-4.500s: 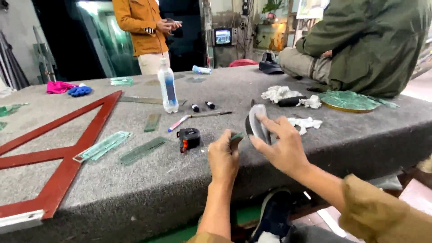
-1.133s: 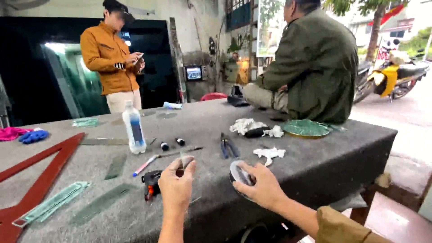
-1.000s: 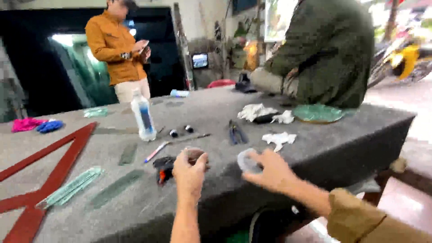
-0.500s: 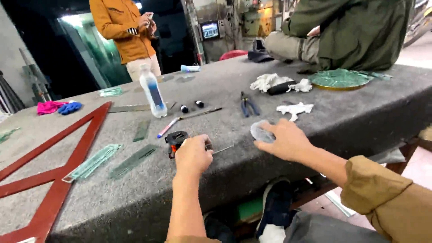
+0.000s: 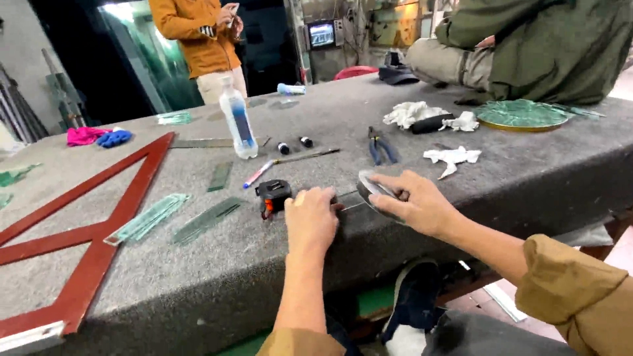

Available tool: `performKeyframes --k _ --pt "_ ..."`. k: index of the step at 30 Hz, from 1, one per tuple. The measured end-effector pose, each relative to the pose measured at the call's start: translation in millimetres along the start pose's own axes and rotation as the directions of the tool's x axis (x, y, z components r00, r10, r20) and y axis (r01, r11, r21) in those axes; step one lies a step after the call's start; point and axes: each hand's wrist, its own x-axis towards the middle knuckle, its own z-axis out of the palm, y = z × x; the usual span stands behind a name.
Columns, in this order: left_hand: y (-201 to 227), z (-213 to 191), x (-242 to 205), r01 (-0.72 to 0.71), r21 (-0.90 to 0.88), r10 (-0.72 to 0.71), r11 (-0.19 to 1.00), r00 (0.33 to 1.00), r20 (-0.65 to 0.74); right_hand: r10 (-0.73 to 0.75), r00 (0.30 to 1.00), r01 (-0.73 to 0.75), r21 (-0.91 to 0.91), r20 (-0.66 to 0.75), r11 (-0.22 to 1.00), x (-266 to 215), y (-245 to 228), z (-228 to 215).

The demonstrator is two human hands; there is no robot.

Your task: Manually grinding and smoothing the edges of small glass pieces using a handheld abrasive stone on a workshop table.

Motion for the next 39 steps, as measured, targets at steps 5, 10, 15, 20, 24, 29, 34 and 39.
performKeyframes --k 5,10,15,20,24,29,34,39 --pt "9 0 -2 -0.018 0.005 0.018 1.000 1.000 0.007 -0.002 0.998 -0.010 -0.167 -0.069 0.986 21 26 5" --pt "7 -4 0 0.023 -0.038 -0.022 0.999 1.000 0.017 -0.033 0.994 0.021 -0.104 -0.107 0.994 11 10 3" --pt "-1 0 -1 -0.001 -0.026 0.001 1.000 1.000 -0.003 -0.007 0.998 -0.001 -0.120 -0.065 0.993 32 30 15" --pt "7 -41 -3 0.124 -0.300 -0.116 0.946 0.992 0.044 -0.078 0.979 0.052 -0.145 -0.186 0.988 30 43 -1" --pt "9 -41 -3 0.196 -0.349 -0.150 0.917 0.977 0.154 -0.094 0.965 0.088 -0.034 -0.245 0.996 12 50 -12" --pt "19 -70 -4 0.300 -0.421 -0.192 0.856 0.941 0.280 -0.115 0.970 0.119 0.010 -0.213 0.993 2 43 -11" --pt "29 -86 -5 0.262 -0.314 -0.135 0.913 0.918 0.373 -0.170 0.961 0.170 -0.018 -0.217 0.985 -3 44 -1" --pt "18 -51 -1 0.170 -0.286 -0.085 0.943 0.954 0.287 -0.215 0.938 0.202 -0.077 -0.272 0.976 -9 37 -3"
